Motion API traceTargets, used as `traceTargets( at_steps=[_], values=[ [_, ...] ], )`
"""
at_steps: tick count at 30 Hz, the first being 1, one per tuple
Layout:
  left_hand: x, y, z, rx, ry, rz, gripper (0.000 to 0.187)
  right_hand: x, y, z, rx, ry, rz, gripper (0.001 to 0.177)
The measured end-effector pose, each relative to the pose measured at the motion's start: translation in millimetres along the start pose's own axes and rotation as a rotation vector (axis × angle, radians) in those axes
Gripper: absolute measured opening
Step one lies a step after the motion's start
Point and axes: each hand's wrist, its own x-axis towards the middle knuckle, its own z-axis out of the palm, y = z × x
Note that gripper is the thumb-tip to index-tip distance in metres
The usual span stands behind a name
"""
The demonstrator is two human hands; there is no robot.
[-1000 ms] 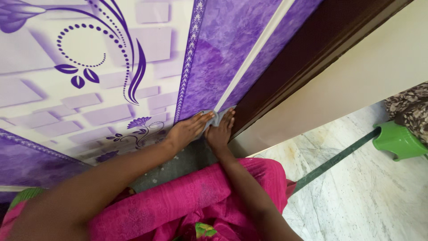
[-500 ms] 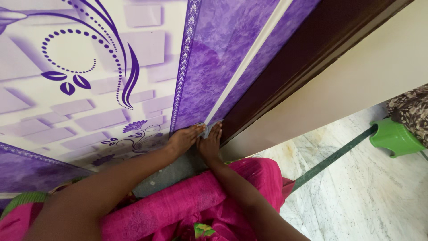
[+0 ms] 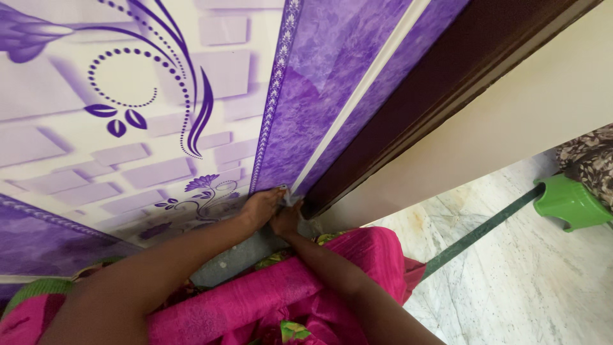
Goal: The person wipes a purple decorated door with a cloth, cleaning the panels, the white patterned sections, and the wooden frame.
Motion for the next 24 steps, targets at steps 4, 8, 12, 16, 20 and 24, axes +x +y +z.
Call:
traceTargets(
  at_steps=[4, 8, 12, 16, 20, 24],
  values=[
    [-18.2, -12.4, -13.8, 0.036, -0.123, 0.077, 0.063, 13.3, -12.8, -1.5, 0.692, 0.142, -0.027, 0.070],
    [-26.6, -15.9, -27.5, 0.010, -0.088, 0.030, 0.058, 6.9, -19.9, -21.1, 0.773, 0.336, -0.066, 0.049],
    [-47.9, -22.1, -52.8, 0.106, -0.034, -0.051, 0.064, 3.1, -32.6, -69.0, 0.795, 0.292, -0.133, 0.039],
    [-90.0, -54.0, -110.8, 0.145, -0.169, -0.073, 0.077, 1.4, -57.2, -141.9, 0.550, 0.660, -0.336, 0.064],
    [-130.3, -98.5, -159.9, 0.173, -0.113, -0.226, 0.078, 15.6, -69.8, -216.1, 0.464, 0.835, -0.462, 0.073],
    [-158.9, -128.2, -192.5, 0.239, -0.037, -0.341, 0.084, 36.0, -81.1, -284.0, 0.411, 0.949, -0.554, 0.081]
  ],
)
